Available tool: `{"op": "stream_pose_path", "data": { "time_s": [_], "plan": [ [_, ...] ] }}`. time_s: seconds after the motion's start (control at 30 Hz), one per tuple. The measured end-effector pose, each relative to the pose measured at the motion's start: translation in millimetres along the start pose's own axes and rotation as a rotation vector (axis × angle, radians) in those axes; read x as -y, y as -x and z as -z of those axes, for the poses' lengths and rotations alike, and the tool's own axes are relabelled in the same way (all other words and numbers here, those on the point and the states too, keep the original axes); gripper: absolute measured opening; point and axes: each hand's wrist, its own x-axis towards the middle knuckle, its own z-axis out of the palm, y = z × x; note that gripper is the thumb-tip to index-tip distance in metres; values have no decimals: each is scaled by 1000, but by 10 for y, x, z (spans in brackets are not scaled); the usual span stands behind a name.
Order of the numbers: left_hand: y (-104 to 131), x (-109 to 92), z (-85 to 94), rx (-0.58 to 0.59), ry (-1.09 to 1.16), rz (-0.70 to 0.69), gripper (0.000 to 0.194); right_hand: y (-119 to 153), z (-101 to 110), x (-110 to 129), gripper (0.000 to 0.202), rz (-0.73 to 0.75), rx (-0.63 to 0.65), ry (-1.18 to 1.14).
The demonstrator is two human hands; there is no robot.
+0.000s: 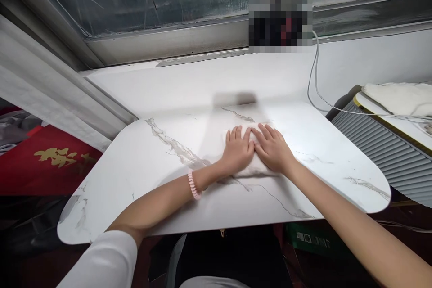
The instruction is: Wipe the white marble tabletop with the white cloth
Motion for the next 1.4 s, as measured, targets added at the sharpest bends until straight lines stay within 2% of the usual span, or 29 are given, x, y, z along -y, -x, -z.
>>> {"op": "stream_pose_path", "data": {
  "time_s": [0.13, 0.23, 0.33, 0.4, 0.53, 0.8, 0.97, 1.07, 1.17, 1.3, 1.4],
  "plan": [
    [523, -328, 26, 99, 48, -124, 56, 698, 250, 97, 53, -73, 3, -26],
    [772, -510, 42, 156, 68, -182, 59, 1080, 400, 128, 53, -100, 17, -23],
    [833, -608, 46, 195, 89, -216, 61, 1257, 476, 89, 55, -125, 66, -45],
    [761, -624, 43, 221, 95, -229, 61, 1250, 481, 26, 55, -154, 91, -51],
    [365, -567, -1, 230, 82, -240, 59, 956, 386, -206, 55, -190, 105, -39],
    [-900, -330, -217, 53, 24, -153, 52, -205, -38, -918, 48, -201, -24, -137],
    [-1460, -248, -270, 3, 33, -118, 49, -736, -187, -1229, 51, -203, -23, -170],
    [-1631, -260, -296, -44, 53, -82, 47, -895, -213, -1329, 50, -220, -24, -192],
    [-1700, -290, -322, -56, 44, -54, 48, -950, -224, -1384, 51, -214, -20, -195],
    [-1669, -328, -327, -33, -11, -43, 50, -900, -220, -1395, 53, -190, 8, -139],
    [-1558, -379, -322, -6, -32, -53, 52, -766, -185, -1354, 54, -180, 32, -107]
  ]
}}
